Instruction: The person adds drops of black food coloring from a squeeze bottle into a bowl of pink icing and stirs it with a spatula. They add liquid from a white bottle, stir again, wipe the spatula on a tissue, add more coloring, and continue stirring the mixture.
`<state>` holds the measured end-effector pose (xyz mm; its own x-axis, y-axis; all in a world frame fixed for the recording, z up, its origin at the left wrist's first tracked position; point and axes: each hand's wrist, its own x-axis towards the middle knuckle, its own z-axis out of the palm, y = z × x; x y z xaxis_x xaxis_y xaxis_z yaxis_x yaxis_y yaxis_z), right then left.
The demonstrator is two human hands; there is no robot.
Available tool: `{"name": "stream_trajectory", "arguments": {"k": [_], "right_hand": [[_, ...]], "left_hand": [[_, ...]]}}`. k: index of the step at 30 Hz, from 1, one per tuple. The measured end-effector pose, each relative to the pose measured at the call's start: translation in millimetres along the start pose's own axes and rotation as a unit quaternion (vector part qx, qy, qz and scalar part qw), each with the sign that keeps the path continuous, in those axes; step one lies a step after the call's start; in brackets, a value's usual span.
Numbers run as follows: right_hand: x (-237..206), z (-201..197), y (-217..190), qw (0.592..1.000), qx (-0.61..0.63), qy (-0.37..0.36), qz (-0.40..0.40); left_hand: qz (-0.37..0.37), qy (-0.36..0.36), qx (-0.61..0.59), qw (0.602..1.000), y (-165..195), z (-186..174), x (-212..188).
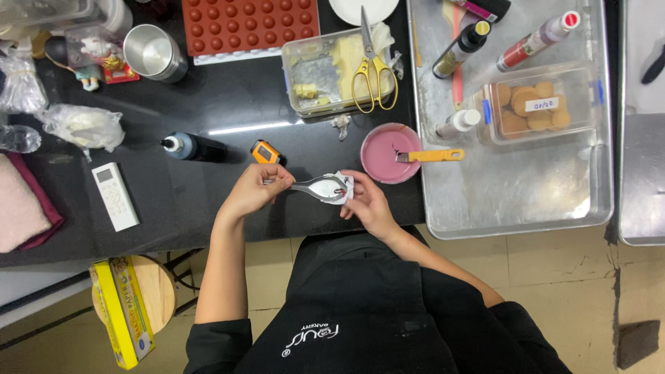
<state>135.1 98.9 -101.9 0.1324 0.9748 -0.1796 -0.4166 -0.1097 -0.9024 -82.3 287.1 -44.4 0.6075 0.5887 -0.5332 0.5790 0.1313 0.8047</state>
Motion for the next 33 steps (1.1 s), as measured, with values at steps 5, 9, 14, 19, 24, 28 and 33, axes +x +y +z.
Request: {"name": "stream_trajectory", "arguments": {"k": [5, 9, 14, 19, 24, 28, 33], "right_hand": [[6.1, -0.6, 15.0, 0.996, 0.039, 0.067, 0.045], [8.6, -0.4, 21.5, 0.995, -0.013, 0.095, 0.038], [-0.3, -3.0, 16.4, 0.982, -0.038, 0.182, 0.043], [-27.5, -30.9, 7.3, 0.978, -0.088, 0.175, 0.072], [-73.0, -96.6, -11.8, 0.954, -0.227, 0.196, 0.012], [-97.4, -139.2, -34.4, 0.884, -0.335, 0.324, -0.027], [-111.1, -150.3, -52.7, 0.814, -0.471, 0.339, -0.039]], "left_hand": [[0.011, 0.001, -0.004, 1.0, -2.0, -1.6, -4.1], [0.025, -0.004, 0.004, 1.0, -4.1, 1.3, -2.1], [0.047, -0.024, -0.025, 0.998, -3.7, -2.3, 3.4], [0.072, 0.067, 0.004, 0.995, 12.2, -7.6, 19.8], [0.192, 0.078, 0.061, 0.976, 61.5, 37.4, 59.7], [0.236, 0.124, 0.204, 0.942, 98.6, 78.9, 70.4], [0.295, 0.142, 0.258, 0.909, 115.0, 96.6, 73.7]]}}
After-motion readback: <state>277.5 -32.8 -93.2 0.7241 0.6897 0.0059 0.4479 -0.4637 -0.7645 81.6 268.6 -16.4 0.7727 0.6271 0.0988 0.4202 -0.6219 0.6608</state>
